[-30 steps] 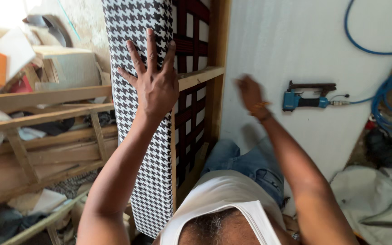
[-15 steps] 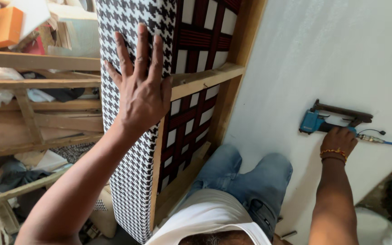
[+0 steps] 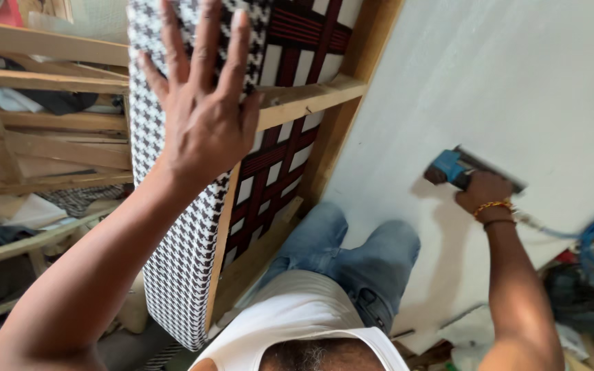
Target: The person wraps houndstooth-patterned fabric around a long foam cushion panel and uses a pneumatic staple gun to fasten the fabric to the wooden frame, pressing and repositioning the panel between staples. They work along the edges, flipping and adjusting the panel to staple different sides.
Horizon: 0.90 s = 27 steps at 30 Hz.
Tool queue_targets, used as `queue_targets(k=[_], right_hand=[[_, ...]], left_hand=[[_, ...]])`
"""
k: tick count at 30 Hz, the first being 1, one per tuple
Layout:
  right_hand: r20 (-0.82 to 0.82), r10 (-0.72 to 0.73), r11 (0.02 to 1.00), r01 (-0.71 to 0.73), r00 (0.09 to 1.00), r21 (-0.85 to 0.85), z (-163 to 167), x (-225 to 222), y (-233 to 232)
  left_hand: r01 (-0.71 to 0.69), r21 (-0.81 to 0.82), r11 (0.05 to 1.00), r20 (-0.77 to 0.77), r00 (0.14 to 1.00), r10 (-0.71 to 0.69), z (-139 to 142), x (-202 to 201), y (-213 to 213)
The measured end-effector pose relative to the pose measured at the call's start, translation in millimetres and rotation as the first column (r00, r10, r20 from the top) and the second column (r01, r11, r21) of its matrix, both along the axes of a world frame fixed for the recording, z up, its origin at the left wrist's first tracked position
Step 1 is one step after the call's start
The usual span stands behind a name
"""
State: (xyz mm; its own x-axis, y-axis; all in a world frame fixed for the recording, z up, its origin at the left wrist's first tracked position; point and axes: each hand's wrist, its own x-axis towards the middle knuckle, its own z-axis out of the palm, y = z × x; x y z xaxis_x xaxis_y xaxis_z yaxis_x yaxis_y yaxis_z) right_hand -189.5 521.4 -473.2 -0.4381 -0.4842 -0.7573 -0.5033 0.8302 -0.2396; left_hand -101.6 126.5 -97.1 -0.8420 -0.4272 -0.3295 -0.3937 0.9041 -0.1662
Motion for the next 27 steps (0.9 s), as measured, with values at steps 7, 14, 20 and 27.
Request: queue_targets(k=[7,14,20,27], right_hand=[[0.873,-0.240,0.309,0.886,0.425,-0.346,108,1,-79],[-0.303,-0.243,0.011,-0.310,0.921,-0.951,188,-16,-173],[-0.464,-0.249,0.084,-0.458,0.850,-0.885,203,-18,-202],[-0.445,-0.246,0.097,-0.435,0.861,-0.895,194,-6,-199]], left_hand=[[0.018,0.001,1.000,-0.042,0.999,-0.018,3,-1,3],[0.050,0.002,0.999,-0.048,0.998,-0.049,1,2,1],[0.063,-0.008,0.998,-0.059,0.996,-0.063,0,5,-1],[0.041,-0.001,0.999,-0.058,0.998,-0.041,1,4,1]])
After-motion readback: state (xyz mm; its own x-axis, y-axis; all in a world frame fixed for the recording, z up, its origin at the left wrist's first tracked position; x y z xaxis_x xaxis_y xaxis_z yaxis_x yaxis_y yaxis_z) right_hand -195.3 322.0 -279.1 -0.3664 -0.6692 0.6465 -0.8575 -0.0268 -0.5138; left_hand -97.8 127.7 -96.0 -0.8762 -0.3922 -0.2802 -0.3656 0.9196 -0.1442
